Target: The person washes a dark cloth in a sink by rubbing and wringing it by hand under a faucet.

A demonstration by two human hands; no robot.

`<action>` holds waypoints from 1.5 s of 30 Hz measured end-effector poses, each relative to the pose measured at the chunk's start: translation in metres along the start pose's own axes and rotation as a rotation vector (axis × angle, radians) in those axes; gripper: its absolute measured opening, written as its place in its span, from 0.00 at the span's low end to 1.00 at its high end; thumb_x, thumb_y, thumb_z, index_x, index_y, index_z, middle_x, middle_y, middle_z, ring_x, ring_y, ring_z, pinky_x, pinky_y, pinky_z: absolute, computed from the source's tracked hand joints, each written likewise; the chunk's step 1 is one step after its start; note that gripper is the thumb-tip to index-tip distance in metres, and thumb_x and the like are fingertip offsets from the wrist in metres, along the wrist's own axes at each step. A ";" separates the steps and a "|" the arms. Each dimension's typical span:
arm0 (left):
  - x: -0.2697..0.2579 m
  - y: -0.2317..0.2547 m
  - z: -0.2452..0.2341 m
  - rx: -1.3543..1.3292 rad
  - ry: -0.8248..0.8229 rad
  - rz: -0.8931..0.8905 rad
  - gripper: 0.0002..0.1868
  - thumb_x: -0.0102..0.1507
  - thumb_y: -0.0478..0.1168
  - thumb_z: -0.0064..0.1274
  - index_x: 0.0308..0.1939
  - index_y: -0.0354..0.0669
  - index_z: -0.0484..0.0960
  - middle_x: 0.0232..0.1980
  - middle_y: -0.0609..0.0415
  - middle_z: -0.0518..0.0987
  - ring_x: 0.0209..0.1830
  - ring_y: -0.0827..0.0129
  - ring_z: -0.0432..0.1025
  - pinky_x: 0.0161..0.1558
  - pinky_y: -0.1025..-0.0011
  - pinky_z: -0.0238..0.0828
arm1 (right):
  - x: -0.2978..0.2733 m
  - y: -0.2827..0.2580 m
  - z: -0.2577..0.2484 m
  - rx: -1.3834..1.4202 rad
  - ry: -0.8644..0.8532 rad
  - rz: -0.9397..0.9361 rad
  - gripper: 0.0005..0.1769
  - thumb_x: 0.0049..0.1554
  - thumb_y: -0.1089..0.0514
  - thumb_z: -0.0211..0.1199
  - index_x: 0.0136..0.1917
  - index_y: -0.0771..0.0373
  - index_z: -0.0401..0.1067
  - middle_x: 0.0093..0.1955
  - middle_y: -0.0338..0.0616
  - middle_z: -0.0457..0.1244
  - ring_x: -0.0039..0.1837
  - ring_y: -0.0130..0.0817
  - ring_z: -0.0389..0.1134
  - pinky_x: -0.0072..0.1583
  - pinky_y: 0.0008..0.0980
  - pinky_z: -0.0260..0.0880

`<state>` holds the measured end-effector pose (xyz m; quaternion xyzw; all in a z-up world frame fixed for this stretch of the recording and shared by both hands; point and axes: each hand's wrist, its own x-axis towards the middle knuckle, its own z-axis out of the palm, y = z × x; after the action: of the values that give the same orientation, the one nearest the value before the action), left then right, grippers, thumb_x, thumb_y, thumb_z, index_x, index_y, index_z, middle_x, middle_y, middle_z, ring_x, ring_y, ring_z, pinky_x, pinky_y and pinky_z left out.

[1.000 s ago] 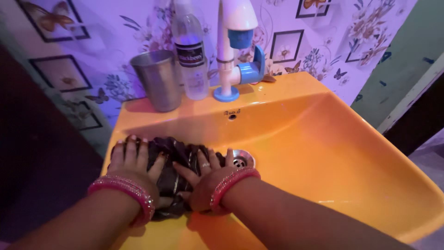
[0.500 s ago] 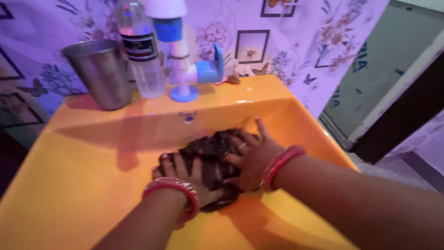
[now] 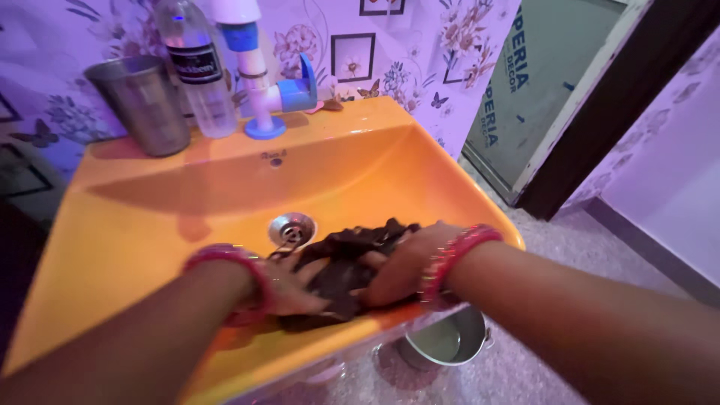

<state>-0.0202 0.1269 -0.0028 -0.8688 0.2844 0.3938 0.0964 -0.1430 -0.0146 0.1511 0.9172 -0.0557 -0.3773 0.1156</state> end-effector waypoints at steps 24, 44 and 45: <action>-0.083 0.041 0.020 -0.501 0.339 0.582 0.40 0.61 0.61 0.58 0.73 0.51 0.69 0.64 0.54 0.77 0.63 0.65 0.73 0.61 0.66 0.77 | 0.017 0.084 0.038 0.588 -0.238 -0.531 0.46 0.56 0.30 0.63 0.78 0.57 0.61 0.66 0.65 0.68 0.64 0.60 0.70 0.64 0.55 0.67; -0.107 0.197 -0.019 -0.205 0.510 0.016 0.36 0.61 0.50 0.62 0.67 0.44 0.64 0.58 0.42 0.80 0.61 0.50 0.74 0.62 0.55 0.70 | 0.009 0.126 0.101 -0.147 0.884 -0.366 0.33 0.46 0.55 0.72 0.64 0.54 0.66 0.58 0.48 0.63 0.63 0.50 0.63 0.59 0.52 0.63; -0.118 0.186 -0.009 -0.195 0.561 0.030 0.32 0.61 0.48 0.62 0.64 0.44 0.68 0.55 0.43 0.82 0.59 0.50 0.75 0.60 0.54 0.71 | 0.001 0.111 0.101 -0.108 0.861 -0.338 0.39 0.43 0.54 0.74 0.67 0.52 0.64 0.59 0.49 0.63 0.62 0.52 0.62 0.58 0.53 0.62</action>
<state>-0.1830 0.0197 0.1007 -0.9445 0.2736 0.1654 -0.0758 -0.2148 -0.1398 0.1092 0.9792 0.1675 0.0216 0.1127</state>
